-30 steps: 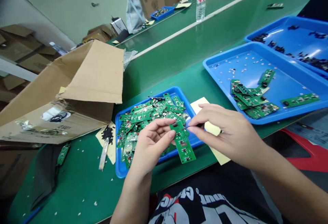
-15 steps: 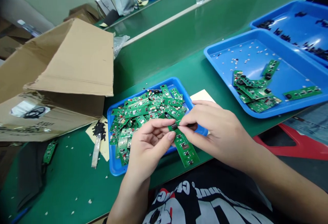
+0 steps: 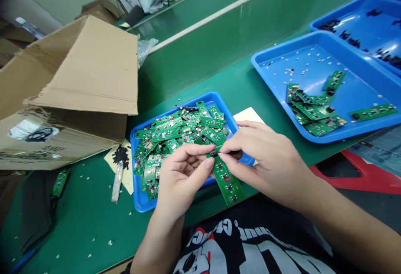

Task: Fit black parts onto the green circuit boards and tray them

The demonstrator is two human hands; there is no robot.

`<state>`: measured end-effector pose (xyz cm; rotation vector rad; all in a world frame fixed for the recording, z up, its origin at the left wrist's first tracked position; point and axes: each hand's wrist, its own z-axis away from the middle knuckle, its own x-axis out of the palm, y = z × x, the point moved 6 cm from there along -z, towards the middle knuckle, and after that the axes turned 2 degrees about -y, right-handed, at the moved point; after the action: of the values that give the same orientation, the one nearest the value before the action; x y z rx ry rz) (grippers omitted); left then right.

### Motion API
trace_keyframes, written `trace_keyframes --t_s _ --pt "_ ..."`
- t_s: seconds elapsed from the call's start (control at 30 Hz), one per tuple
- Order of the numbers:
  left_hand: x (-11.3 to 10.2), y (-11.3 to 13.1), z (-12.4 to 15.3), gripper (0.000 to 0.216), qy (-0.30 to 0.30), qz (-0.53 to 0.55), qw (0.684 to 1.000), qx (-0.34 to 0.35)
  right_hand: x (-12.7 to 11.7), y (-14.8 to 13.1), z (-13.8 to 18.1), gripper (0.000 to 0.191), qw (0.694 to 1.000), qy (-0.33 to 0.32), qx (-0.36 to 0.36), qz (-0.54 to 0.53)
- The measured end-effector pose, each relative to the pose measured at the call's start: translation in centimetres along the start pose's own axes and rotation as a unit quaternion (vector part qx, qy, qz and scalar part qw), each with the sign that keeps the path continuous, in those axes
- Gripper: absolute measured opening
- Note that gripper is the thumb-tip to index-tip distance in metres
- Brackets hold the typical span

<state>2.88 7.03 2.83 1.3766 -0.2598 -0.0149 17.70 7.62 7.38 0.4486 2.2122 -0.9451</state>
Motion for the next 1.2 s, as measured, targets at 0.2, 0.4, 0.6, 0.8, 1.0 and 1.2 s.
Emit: trace_keyframes --t_s 0.2,0.4,0.6,0.8,1.0,1.2 --pt "0.0 0.0 0.0 0.008 0.018 0.008 1.000 0.022 0.0 0.0 0.0 0.013 1.000 -0.008 -0.009 0.013" --pt "-0.3 0.2 0.2 0.007 0.034 -0.042 0.998 0.041 0.1 0.0 0.3 0.009 0.999 0.011 0.009 0.039" --pt "0.2 0.7 0.4 0.006 -0.030 -0.047 0.996 0.071 -0.5 0.8 0.3 0.015 0.999 -0.048 -0.001 0.005" --pt "0.5 0.3 0.3 0.018 -0.129 -0.002 0.992 0.009 -1.1 0.7 0.3 0.018 0.990 -0.111 -0.083 -0.031" --pt "1.1 0.3 0.4 0.041 -0.194 0.087 0.975 -0.064 -1.4 -0.1 -0.2 0.016 0.982 -0.113 -0.129 -0.074" --pt "1.4 0.1 0.3 0.063 -0.230 0.090 0.963 -0.109 -0.6 -0.4 -0.4 0.019 0.969 -0.148 -0.085 -0.180"
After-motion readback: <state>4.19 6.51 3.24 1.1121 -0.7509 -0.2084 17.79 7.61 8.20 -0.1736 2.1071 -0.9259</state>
